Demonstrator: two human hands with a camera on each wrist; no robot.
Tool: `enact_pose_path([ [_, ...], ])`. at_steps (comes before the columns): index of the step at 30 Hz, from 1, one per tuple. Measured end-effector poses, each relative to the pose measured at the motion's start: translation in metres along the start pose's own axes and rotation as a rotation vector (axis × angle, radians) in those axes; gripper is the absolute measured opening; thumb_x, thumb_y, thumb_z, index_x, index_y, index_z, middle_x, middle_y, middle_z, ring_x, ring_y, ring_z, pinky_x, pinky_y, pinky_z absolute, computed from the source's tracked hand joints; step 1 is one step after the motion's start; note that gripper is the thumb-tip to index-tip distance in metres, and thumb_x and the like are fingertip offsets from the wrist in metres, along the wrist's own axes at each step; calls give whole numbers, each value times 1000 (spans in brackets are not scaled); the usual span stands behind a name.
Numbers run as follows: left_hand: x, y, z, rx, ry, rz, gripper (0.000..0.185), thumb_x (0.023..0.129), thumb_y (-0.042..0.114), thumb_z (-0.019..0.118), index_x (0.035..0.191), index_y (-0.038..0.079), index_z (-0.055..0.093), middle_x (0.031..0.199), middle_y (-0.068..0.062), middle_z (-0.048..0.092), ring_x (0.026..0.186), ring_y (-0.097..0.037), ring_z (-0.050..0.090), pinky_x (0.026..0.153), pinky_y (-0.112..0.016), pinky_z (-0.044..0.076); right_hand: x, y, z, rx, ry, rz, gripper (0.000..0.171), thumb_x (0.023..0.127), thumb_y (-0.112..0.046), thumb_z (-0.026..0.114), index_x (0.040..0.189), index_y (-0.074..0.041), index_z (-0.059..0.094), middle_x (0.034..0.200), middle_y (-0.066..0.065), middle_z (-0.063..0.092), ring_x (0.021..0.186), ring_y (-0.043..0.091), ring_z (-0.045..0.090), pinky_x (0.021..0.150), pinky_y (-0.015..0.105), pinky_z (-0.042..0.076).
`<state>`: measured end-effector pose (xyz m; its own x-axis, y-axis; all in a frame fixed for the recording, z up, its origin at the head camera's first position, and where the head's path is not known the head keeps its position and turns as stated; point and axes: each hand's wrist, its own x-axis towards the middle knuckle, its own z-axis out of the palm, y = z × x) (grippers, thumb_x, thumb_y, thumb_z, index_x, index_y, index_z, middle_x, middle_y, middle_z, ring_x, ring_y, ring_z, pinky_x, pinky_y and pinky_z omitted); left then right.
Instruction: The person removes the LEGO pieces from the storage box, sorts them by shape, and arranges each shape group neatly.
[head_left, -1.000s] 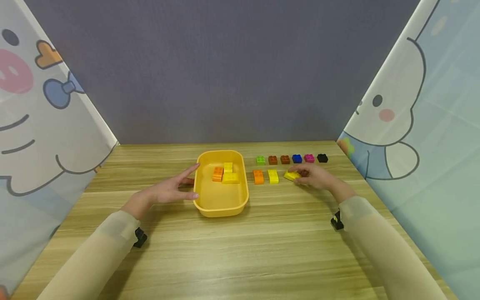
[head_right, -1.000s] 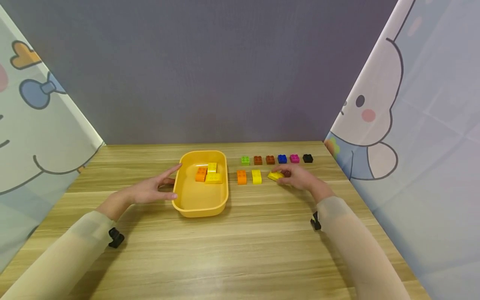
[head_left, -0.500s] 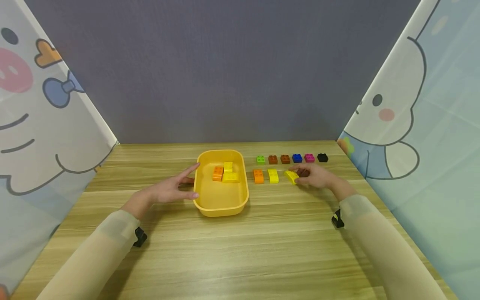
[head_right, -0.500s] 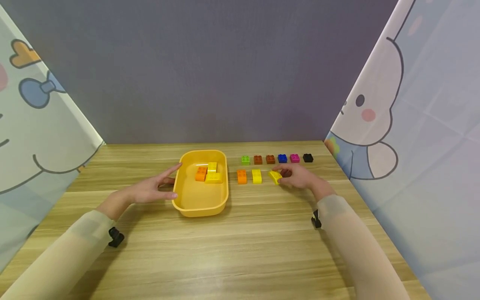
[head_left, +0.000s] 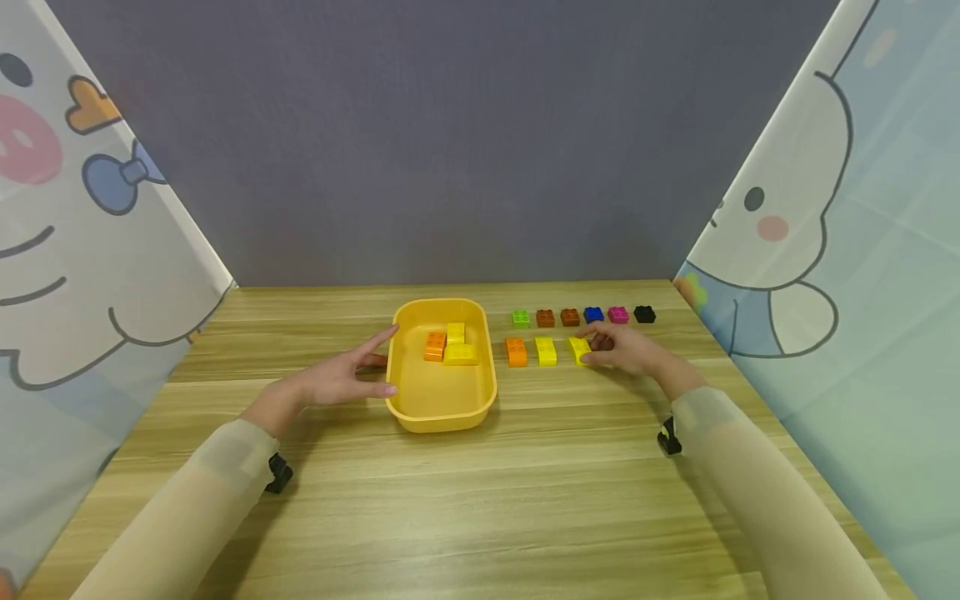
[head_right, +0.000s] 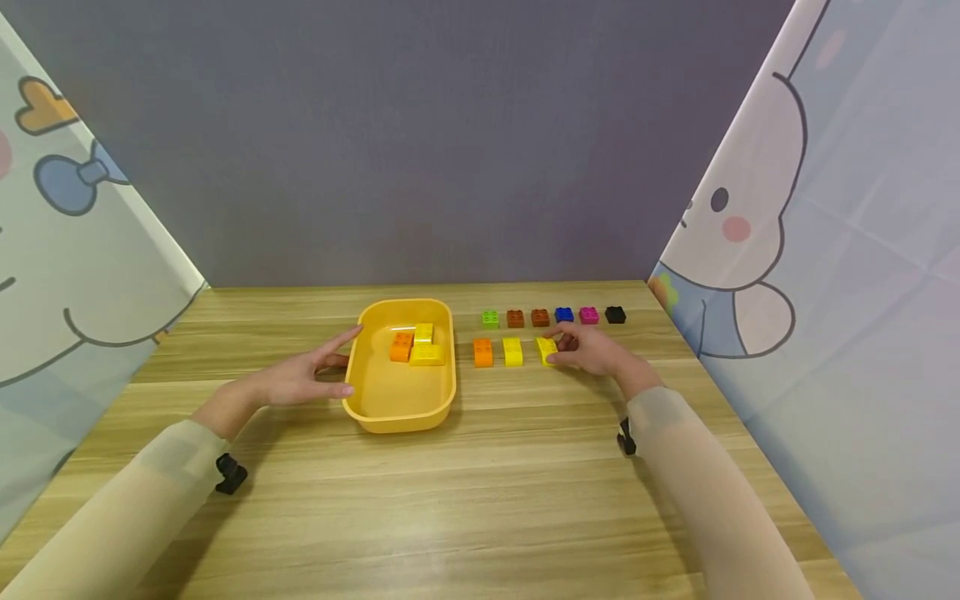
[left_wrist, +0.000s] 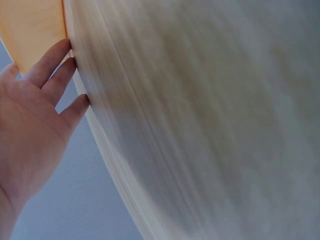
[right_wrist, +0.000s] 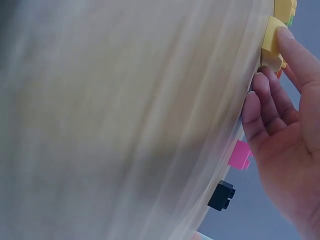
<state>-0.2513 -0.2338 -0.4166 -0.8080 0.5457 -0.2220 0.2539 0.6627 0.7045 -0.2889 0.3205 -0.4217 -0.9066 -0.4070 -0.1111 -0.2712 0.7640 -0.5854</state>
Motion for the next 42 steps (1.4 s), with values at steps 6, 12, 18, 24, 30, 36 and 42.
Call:
enact_pose_path([
  [6,-1,-1,0,-12,2,-3,110,99,59,77,177,43,1,171,-24,46,161,-53,36,123,-82,29,3,-2,2,7,3,18,50,104,-30,80,148,-12,65,117,10,71,99,22,63,89,37,54],
  [12,-1,-2,1,-16,4,-2,110,99,58,77,177,43,1,171,-24,46,161,-53,36,123,-82,29,5,-2,3,2,-4,31,51,104,-30,80,149,-12,63,113,10,70,95,23,61,85,36,52],
  [18,-1,-5,2,-1,9,9,111,99,58,77,177,42,1,170,-24,47,160,-53,38,122,-81,31,5,-4,3,7,-12,29,52,104,-31,80,148,-10,63,112,11,70,93,23,61,84,35,52],
  [24,1,-8,3,22,19,16,110,99,58,77,177,42,1,169,-22,50,159,-53,40,122,-81,31,5,-6,3,-2,-19,17,52,104,-31,79,148,-8,62,111,12,70,92,22,62,83,35,52],
  [30,1,-9,3,18,14,14,111,100,58,77,177,42,0,169,-22,49,160,-53,38,123,-81,30,5,-5,4,-4,-12,14,52,105,-31,78,148,-8,62,113,13,71,95,23,64,84,35,54],
  [36,1,-7,3,28,11,3,110,99,61,76,177,44,-1,170,-22,48,159,-54,38,123,-81,30,0,-3,0,47,18,8,53,105,-29,78,151,-7,61,117,14,70,96,23,68,82,34,59],
  [42,1,-2,1,30,15,7,110,100,60,76,177,44,0,170,-22,48,159,-54,39,123,-81,30,-8,-15,-6,34,98,-54,44,107,-28,75,143,-4,66,111,12,71,88,21,64,77,31,55],
])
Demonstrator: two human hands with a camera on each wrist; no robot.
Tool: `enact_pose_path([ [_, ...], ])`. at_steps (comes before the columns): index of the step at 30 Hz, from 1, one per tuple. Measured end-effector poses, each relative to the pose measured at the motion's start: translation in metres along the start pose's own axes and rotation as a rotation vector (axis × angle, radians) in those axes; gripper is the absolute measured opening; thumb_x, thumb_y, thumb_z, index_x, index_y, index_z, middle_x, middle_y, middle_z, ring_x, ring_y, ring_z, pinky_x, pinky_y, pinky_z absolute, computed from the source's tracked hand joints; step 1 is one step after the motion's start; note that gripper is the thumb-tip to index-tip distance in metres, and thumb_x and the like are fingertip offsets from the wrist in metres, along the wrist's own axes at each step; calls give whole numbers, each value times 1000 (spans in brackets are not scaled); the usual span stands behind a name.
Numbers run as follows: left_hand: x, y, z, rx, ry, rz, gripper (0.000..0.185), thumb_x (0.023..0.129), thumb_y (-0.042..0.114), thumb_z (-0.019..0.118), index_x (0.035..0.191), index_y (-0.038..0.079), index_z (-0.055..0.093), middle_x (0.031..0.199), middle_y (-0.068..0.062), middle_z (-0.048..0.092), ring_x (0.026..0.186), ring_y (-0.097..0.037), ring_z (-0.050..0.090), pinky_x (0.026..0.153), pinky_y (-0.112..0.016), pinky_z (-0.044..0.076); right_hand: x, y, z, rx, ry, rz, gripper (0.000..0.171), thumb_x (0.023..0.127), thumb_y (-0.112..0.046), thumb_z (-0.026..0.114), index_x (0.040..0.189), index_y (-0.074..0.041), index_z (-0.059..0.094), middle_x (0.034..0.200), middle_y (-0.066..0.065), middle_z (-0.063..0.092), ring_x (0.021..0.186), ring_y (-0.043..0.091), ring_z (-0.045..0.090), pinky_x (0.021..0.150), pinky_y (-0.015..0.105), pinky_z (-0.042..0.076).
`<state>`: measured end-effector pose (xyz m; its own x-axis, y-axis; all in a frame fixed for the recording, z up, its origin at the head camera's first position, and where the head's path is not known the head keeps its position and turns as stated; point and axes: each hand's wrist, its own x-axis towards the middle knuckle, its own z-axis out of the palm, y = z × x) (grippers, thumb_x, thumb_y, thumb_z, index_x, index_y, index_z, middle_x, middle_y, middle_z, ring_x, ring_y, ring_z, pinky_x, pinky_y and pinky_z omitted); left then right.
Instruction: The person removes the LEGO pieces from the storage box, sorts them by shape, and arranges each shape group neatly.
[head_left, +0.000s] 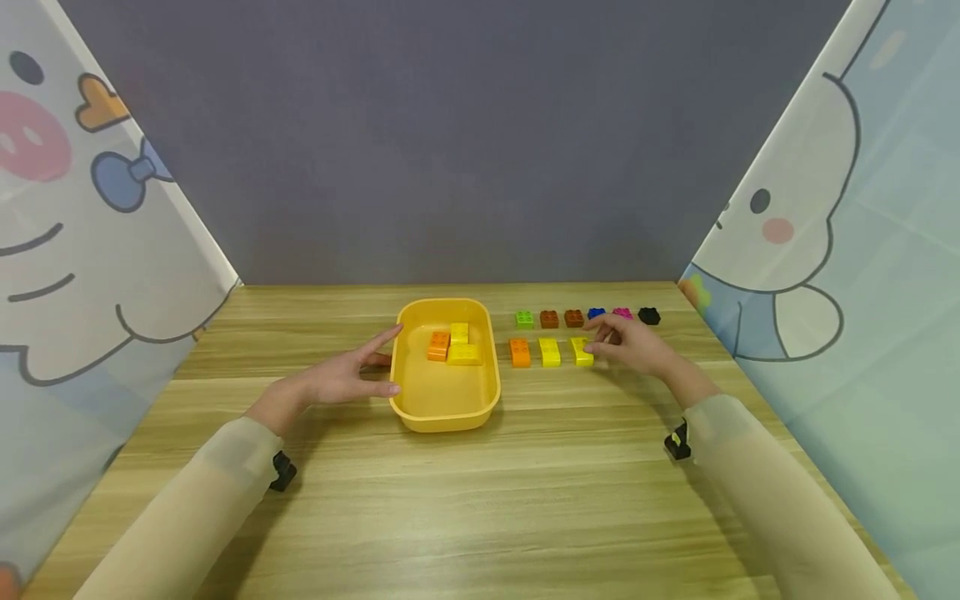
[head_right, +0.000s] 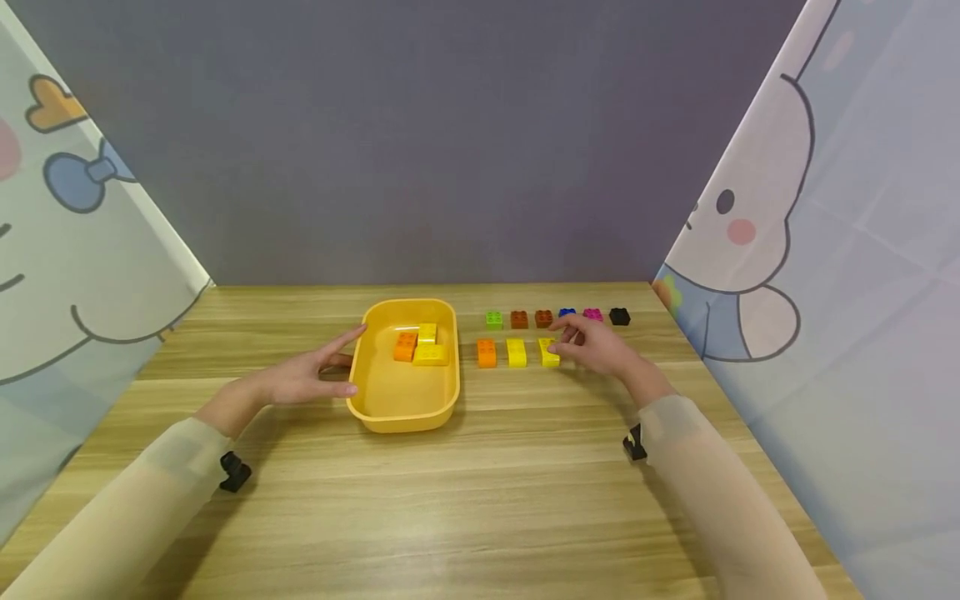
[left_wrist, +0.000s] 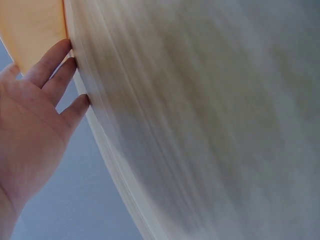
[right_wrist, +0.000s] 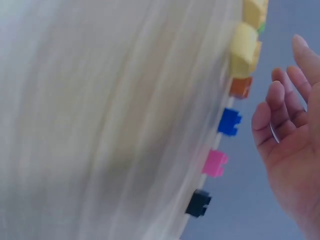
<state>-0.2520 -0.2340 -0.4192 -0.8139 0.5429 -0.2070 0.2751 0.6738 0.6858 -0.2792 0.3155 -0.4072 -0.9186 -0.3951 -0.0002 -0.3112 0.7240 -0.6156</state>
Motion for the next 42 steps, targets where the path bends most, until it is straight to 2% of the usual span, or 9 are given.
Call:
enact_pose_path([
  [5,0,2,-2,-1,1,-8,109,99,61,76,176,45,-1,171,-21,48,160,-54,38,124,-81,29,-3,-18,4,45,1,-24,41,108,-27,74,140,-3,67,108,10,71,81,20,62,70,29,52],
  [13,0,1,-1,-10,-6,-12,110,99,62,76,176,47,-1,171,-21,47,160,-54,37,124,-81,27,-1,-47,25,88,-32,-93,37,109,-25,71,139,-3,67,105,7,72,77,18,55,66,27,46],
  [22,0,2,-3,-14,-8,-8,111,98,62,77,176,46,-1,171,-21,47,159,-55,38,124,-82,29,26,-92,53,71,-32,-204,35,111,-31,68,139,-9,71,105,2,71,80,20,58,70,29,49],
  [25,0,2,-3,-13,-7,-12,111,98,62,77,176,46,-1,171,-21,47,159,-56,38,123,-83,29,39,-108,63,64,-34,-264,33,111,-27,68,139,-9,72,113,4,70,92,25,61,78,36,53],
  [28,0,2,-3,-9,-6,-15,111,97,63,77,176,47,0,171,-21,48,158,-56,38,122,-83,30,51,-122,74,41,-41,-311,34,111,-27,68,139,-9,72,127,8,69,117,33,62,97,50,55],
  [32,1,2,-3,-6,-8,-14,110,98,63,77,176,47,0,170,-21,48,158,-56,40,121,-83,31,69,-138,85,-29,-59,-342,34,112,-30,66,141,-14,72,142,8,66,147,37,51,124,61,42],
  [36,0,-1,-3,-9,-11,-11,110,98,62,76,176,46,0,170,-22,49,158,-55,41,121,-82,33,88,-150,96,-116,-101,-341,32,113,-31,63,142,-20,73,145,5,67,156,36,45,134,62,26],
  [40,0,-2,-2,-17,-17,-7,110,99,61,76,176,46,-1,170,-22,48,158,-54,41,121,-81,34,99,-155,101,-186,-150,-288,30,113,-27,62,142,-25,73,148,5,65,162,38,39,137,67,11],
  [42,0,-1,-2,-16,-16,-7,110,99,61,76,176,46,-1,170,-22,48,158,-54,41,121,-81,34,102,-155,102,-220,-164,-270,29,113,-25,63,140,-26,74,148,5,65,161,38,39,137,67,8],
])
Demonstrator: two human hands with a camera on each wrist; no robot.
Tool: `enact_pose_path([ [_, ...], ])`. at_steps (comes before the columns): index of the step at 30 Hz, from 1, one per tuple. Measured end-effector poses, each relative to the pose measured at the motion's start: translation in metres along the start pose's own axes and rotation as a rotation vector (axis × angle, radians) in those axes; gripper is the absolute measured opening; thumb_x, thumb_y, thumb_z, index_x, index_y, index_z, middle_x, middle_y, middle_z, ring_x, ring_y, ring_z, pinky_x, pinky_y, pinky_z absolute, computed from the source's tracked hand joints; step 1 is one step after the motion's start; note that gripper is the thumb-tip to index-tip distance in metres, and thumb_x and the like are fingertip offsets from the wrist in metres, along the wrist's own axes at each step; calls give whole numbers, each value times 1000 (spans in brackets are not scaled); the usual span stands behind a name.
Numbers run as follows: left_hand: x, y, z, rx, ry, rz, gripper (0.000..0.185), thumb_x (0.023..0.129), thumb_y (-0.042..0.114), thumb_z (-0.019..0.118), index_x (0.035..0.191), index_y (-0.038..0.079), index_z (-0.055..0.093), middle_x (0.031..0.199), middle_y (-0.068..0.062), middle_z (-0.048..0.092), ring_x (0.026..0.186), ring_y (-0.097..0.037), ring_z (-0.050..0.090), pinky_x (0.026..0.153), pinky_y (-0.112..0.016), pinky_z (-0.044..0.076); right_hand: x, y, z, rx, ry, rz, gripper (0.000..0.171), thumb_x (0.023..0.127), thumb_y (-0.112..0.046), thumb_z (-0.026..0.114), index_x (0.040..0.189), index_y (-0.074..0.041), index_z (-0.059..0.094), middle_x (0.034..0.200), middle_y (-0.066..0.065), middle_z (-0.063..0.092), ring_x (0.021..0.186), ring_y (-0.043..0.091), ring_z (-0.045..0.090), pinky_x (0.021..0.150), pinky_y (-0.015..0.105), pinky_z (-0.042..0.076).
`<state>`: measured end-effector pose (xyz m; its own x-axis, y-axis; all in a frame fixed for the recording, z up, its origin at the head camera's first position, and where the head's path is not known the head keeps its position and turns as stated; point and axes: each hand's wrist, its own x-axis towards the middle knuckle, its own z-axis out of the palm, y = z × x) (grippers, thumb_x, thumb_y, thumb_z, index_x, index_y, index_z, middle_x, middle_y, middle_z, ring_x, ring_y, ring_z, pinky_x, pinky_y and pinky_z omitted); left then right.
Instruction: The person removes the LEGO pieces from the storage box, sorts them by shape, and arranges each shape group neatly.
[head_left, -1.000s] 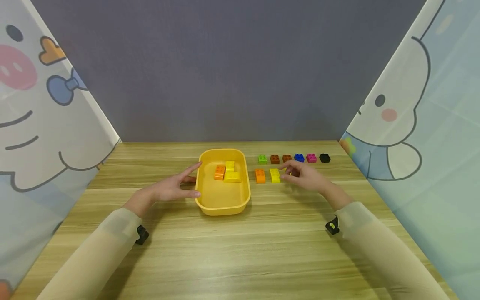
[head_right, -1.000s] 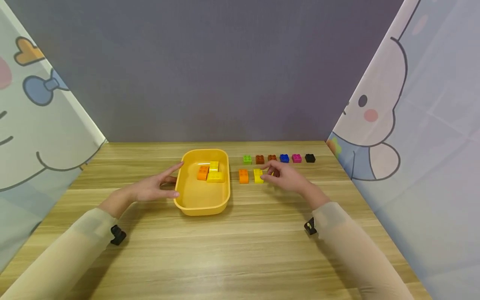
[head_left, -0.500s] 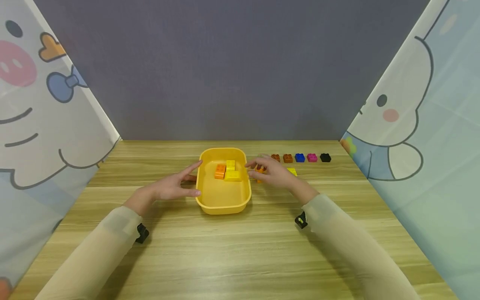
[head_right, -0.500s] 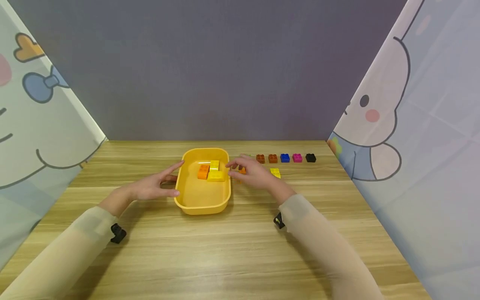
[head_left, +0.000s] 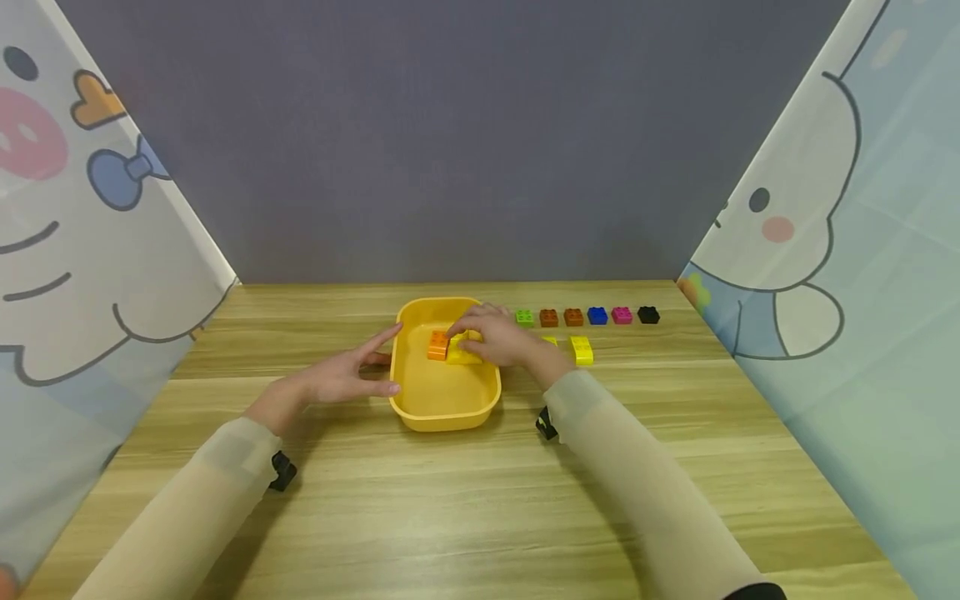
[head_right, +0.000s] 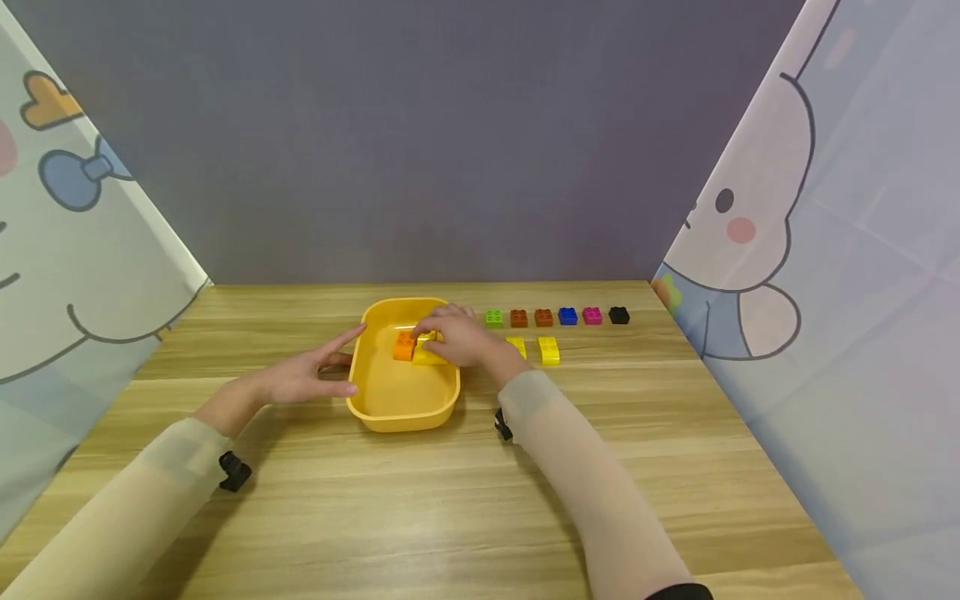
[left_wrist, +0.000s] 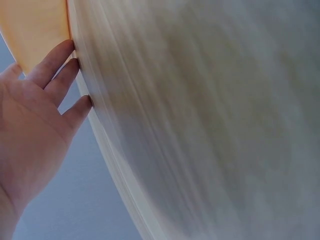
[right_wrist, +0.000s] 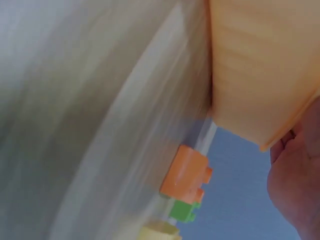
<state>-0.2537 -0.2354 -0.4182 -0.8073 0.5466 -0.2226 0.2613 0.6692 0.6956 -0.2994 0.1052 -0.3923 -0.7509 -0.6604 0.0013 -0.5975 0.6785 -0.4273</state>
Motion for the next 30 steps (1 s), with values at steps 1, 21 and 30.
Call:
enact_pose_path([
  [1,0,1,0,-2,1,0,110,99,61,76,176,46,-1,170,-22,48,158,-54,41,122,-81,33,1,0,0,-17,-10,7,29,113,-25,63,139,-26,74,148,5,65,160,37,41,137,67,8],
  [21,1,1,1,-10,5,4,110,99,59,77,177,43,1,170,-23,47,159,-54,40,123,-81,31,6,-3,6,-177,-114,19,36,99,-43,81,135,-39,79,110,-12,70,108,17,47,110,48,23],
  [30,1,0,2,-7,6,4,109,100,60,76,177,43,1,170,-23,47,159,-54,39,123,-80,32,8,-4,4,-204,-152,3,46,96,-38,80,142,-41,75,112,-13,72,105,16,47,110,47,24],
])
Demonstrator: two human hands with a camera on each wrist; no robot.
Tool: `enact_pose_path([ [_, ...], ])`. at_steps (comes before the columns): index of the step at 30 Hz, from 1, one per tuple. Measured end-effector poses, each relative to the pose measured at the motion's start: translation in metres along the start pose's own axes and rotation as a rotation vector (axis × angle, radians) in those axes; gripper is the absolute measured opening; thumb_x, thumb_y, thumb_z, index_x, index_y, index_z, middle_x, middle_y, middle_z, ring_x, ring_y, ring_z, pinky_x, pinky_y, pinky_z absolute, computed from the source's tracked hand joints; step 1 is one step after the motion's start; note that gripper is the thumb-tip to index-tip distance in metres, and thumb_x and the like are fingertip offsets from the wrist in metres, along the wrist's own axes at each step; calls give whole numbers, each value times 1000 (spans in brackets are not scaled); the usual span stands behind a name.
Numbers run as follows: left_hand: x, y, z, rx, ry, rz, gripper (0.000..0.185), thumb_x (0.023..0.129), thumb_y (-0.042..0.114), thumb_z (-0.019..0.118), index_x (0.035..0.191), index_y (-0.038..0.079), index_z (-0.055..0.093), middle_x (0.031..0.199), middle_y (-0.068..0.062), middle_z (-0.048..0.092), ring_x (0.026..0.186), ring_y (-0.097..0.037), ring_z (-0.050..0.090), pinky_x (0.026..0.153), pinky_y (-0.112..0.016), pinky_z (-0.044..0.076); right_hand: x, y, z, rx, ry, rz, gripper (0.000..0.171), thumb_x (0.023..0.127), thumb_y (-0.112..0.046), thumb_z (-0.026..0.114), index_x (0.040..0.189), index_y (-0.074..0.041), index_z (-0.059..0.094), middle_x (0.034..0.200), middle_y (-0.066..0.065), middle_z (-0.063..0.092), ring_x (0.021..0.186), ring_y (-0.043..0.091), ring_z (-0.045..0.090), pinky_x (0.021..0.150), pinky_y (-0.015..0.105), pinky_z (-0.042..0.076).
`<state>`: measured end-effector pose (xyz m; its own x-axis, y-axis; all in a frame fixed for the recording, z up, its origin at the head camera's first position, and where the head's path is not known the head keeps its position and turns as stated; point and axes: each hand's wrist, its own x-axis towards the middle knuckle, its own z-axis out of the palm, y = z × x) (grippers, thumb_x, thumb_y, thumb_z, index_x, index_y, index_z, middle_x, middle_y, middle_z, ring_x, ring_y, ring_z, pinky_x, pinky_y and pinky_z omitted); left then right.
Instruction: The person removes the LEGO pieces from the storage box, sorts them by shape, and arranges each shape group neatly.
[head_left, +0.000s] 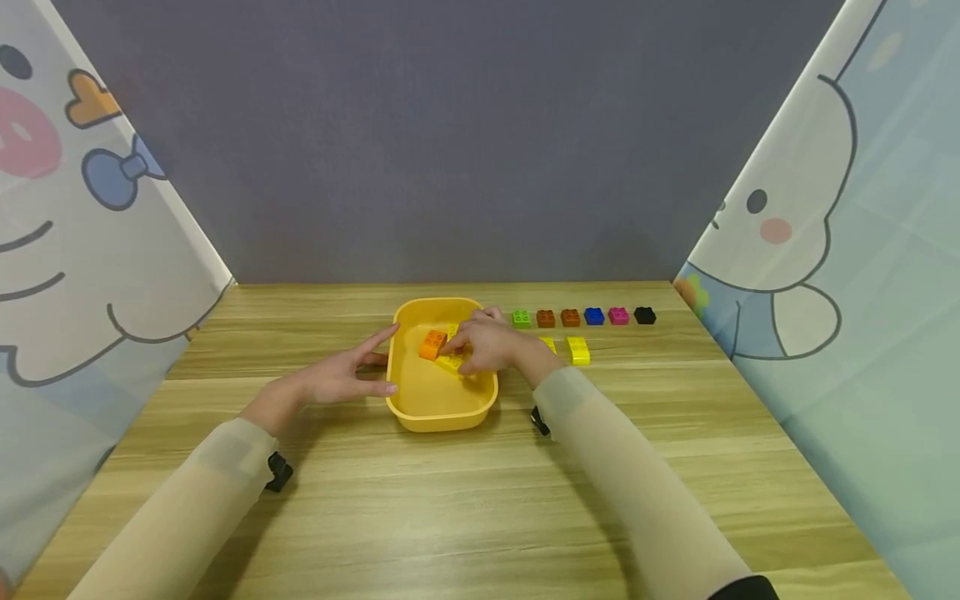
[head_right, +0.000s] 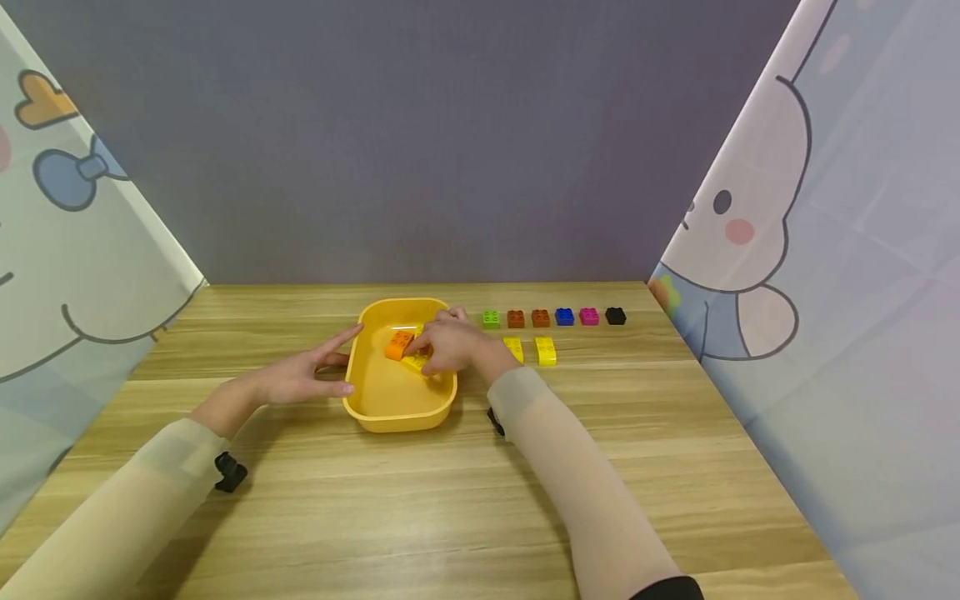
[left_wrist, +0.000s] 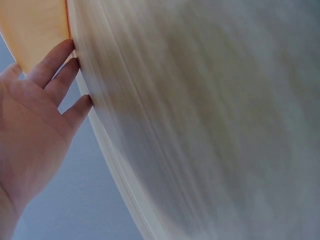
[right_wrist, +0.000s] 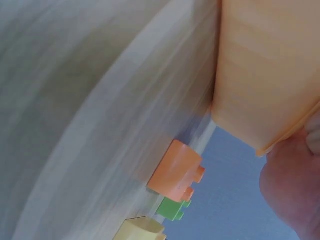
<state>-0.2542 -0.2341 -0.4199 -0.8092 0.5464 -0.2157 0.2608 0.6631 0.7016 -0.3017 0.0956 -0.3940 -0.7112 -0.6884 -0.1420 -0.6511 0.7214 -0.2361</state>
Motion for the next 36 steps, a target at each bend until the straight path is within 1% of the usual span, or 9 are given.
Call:
enact_pose_path([
  [5,-1,0,0,1,2,-4,109,99,61,76,177,44,1,170,-23,48,158,-55,39,122,-81,32,3,-3,0,6,-17,1,49,95,-49,86,141,-39,75,105,-16,72,107,14,52,115,48,24],
  [10,-2,-1,0,6,4,-5,109,99,61,75,177,44,1,170,-24,48,158,-56,40,121,-82,32,5,-5,0,-56,-42,5,58,90,-54,88,144,-40,72,105,-12,66,111,16,51,114,49,25],
  [16,-1,0,0,8,-2,-13,110,99,63,76,177,45,1,170,-23,47,159,-55,39,121,-82,31,5,-7,-1,-91,-75,17,61,91,-48,87,148,-42,68,112,-9,63,116,19,49,113,48,26],
  [21,-1,0,-1,5,-6,-10,110,99,62,76,177,43,1,170,-23,47,159,-55,39,122,-81,32,5,-8,-3,-69,-63,13,60,89,-55,89,144,-40,70,127,-8,67,127,20,51,116,49,26],
  [25,-1,0,-1,1,-8,-10,110,99,62,76,177,44,1,170,-23,48,158,-54,40,122,-81,32,5,-5,-1,6,-34,22,62,87,-58,90,141,-34,71,142,-10,68,131,18,51,116,47,28],
  [28,-1,-1,0,-3,-8,-8,110,98,62,77,177,43,1,170,-23,48,158,-54,40,122,-81,32,3,-3,0,121,-7,33,64,86,-52,93,141,-29,70,143,-10,69,127,17,51,112,46,29],
  [30,0,-1,0,0,-9,-8,111,98,62,77,177,43,2,170,-22,48,158,-54,40,122,-81,31,2,-1,0,190,16,29,63,86,-47,93,141,-27,69,142,-10,70,127,18,52,113,48,29],
  [33,0,0,0,-1,-9,-9,111,98,62,77,177,43,1,170,-22,48,158,-55,39,122,-82,31,-1,0,-2,254,60,3,63,88,-42,91,144,-24,68,145,-6,70,136,22,53,123,53,27],
  [36,-1,0,0,-4,-6,-7,111,98,62,77,177,43,1,170,-22,48,159,-55,39,122,-83,30,-8,0,-8,296,110,-32,65,91,-43,88,149,-22,67,152,-3,68,150,28,48,134,61,18],
])
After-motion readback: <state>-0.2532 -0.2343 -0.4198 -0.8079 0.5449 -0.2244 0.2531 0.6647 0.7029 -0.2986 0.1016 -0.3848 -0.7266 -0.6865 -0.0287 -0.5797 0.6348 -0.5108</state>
